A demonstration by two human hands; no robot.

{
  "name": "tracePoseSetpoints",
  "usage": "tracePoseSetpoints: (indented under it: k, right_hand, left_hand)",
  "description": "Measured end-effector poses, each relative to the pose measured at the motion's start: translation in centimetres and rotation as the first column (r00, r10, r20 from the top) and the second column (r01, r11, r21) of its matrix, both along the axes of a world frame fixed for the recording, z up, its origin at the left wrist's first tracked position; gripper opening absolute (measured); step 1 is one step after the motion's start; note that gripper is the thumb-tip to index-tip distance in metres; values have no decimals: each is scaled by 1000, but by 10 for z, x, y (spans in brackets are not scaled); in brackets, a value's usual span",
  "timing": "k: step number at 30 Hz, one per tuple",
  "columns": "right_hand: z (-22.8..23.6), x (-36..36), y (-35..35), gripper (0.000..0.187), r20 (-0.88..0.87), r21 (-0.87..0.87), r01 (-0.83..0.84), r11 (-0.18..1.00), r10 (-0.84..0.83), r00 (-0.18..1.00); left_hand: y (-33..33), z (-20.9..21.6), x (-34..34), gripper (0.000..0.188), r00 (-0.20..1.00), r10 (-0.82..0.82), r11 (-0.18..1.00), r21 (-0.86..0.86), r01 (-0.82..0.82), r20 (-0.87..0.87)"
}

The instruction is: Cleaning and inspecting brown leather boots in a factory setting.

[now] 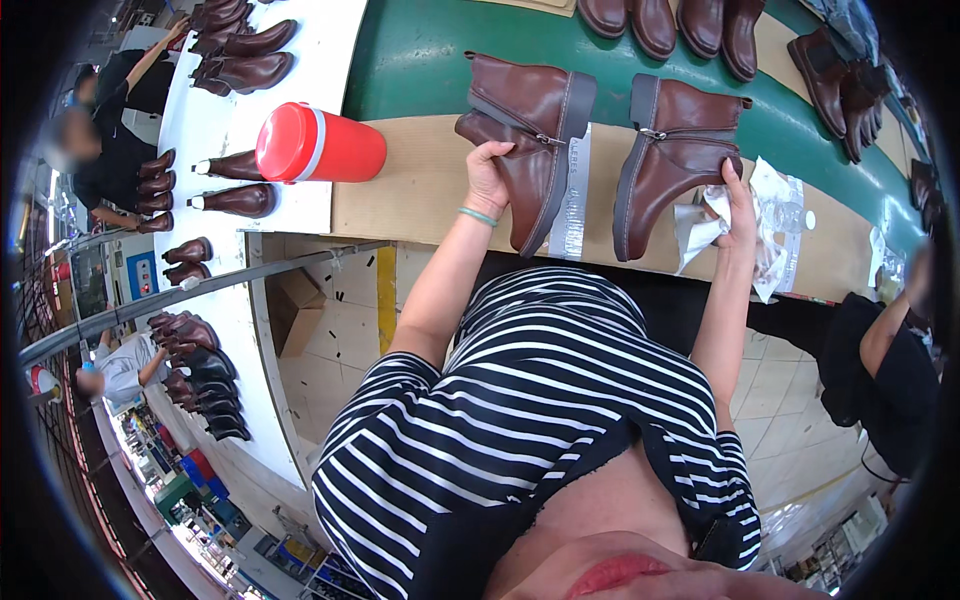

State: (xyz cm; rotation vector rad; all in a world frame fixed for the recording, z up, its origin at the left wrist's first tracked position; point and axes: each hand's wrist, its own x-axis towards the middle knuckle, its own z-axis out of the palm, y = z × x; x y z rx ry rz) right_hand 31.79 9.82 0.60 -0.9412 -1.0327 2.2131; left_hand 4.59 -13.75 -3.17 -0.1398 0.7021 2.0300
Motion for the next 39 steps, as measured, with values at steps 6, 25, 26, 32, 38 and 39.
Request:
tracePoseSetpoints:
  k: [6, 25, 26, 32, 38, 39]
  right_hand:
    - [5, -17, -13, 19, 110, 70, 79, 994, -86, 990]
    - [16, -48, -127, 50, 681, 711, -698, 87, 162, 714]
    - [20, -52, -132, 48, 767, 604, -789, 117, 185, 615]
    - [18, -46, -126, 39, 738, 558, -800, 220, 310, 600]
    - [30, -17, -89, 25, 504, 467, -641, 609, 413, 759]
    - [31, -1, -77, 21, 570, 405, -626, 666, 351, 743]
  left_hand:
    - [-5, -9, -3, 39, 1000, -25, 1000, -3, 25, 13]
    - [0, 6, 29, 90, -254, -860, 449, -420, -789, -443]
    - [2, 6, 33, 95, -313, -824, 523, -422, -741, -472]
    - [7, 4, 47, 82, -350, -835, 539, -501, -678, -424]
    - [-6, 14, 60, 64, -361, -798, 599, -569, -563, -482]
    - [-12, 23, 61, 57, -347, -772, 631, -574, -521, -533]
